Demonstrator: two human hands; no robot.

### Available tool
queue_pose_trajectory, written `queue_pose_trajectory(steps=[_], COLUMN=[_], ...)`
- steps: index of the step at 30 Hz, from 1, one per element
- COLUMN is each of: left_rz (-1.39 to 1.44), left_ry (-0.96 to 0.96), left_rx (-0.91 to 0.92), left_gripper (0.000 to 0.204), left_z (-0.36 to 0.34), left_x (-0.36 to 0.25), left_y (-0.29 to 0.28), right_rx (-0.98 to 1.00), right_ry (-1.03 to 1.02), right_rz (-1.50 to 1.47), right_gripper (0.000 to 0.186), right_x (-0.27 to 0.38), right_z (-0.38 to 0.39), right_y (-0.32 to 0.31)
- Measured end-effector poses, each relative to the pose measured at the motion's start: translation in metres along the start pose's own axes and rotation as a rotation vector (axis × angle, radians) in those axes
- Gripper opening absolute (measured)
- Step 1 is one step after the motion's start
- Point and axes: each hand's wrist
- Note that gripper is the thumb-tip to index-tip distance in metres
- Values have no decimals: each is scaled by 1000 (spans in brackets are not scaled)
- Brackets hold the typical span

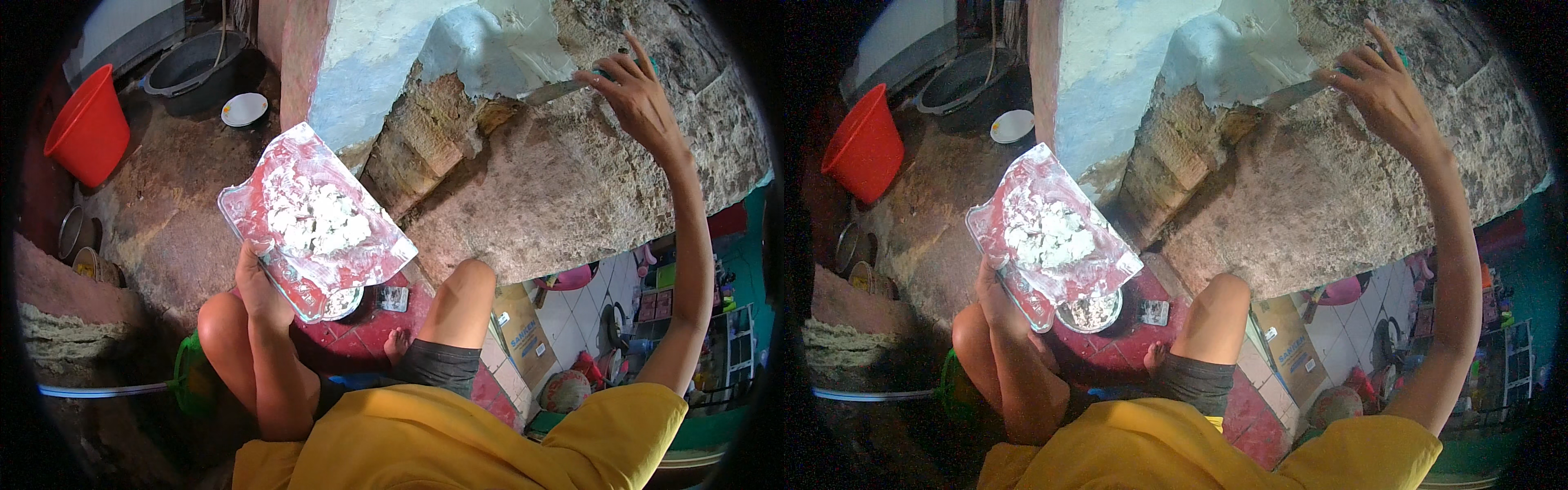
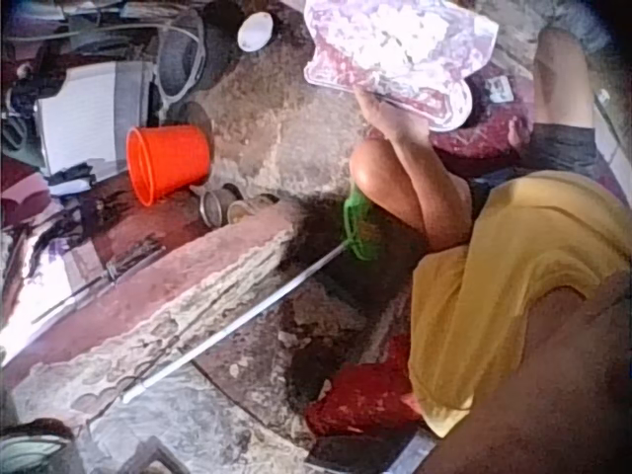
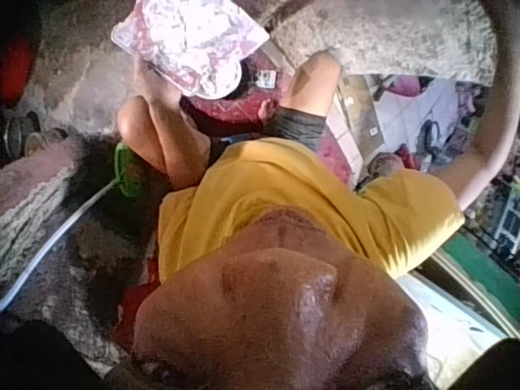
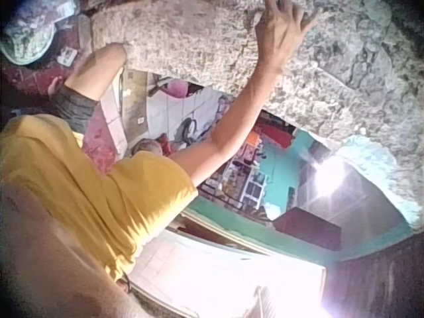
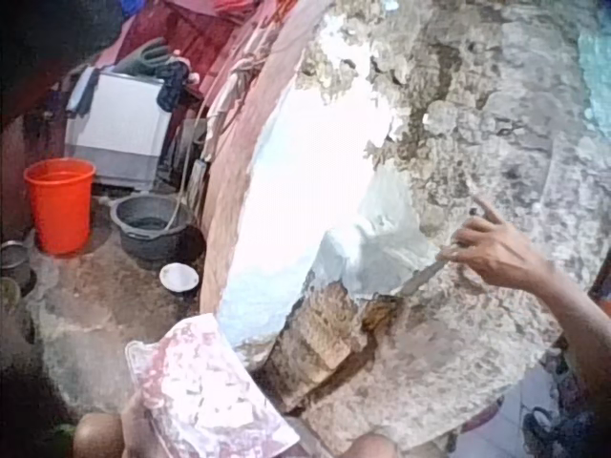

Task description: The person applies a white substance from a handheld board onto a damaged section of a wall using a putty knife, smoothing and scraping the material into the gaps between bricks and plaster.

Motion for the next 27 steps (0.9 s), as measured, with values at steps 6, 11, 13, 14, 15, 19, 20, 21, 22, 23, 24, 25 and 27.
queue_pose_trajectory(steps=[6,11,13,14,15,19,20,21,22,23,24,25,27], left_rz=[16,2,9,4,-4,0,-6,-17,-17,-17,-19,-10,9], left_ry=[-16,-29,-36,-35,-32,-23,-16,-8,-9,-11,-10,-16,-26], left_rx=[-23,-21,-2,-3,-8,4,12,20,14,9,1,-3,-14], left_gripper=[46,43,42,42,42,43,43,43,43,43,44,44,44], left_z=[1,1,1,1,1,1,1,1,1,0,1,1,1], left_x=[0,-1,-1,0,-1,-2,-2,-1,-1,-1,-1,0,0], left_y=[2,1,2,3,3,3,1,0,1,2,2,2,3], right_rx=[-23,-45,-46,-42,-40,-60,-50,-41,-32,-22,-15,-7,-14], right_ry=[-11,-19,-18,-17,-16,15,26,39,52,59,65,71,68], right_rz=[-38,-18,-24,-17,-13,-20,13,44,75,98,118,139,131], right_gripper=[40,39,39,40,41,48,47,47,48,46,45,44,42], right_x=[2,0,-5,-6,-7,-13,-14,-15,-16,-18,-19,-20,-23], right_z=[2,-1,1,1,0,-2,-3,-3,-2,-1,-1,0,1], right_y=[11,13,17,17,18,14,11,9,6,4,3,1,-6])
Point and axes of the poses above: each hand's wrist, its own z-axis away from the middle knuckle, its own y-axis out of the palm, x = y × z, and after that the axes turned 2 degrees about x, right-handed
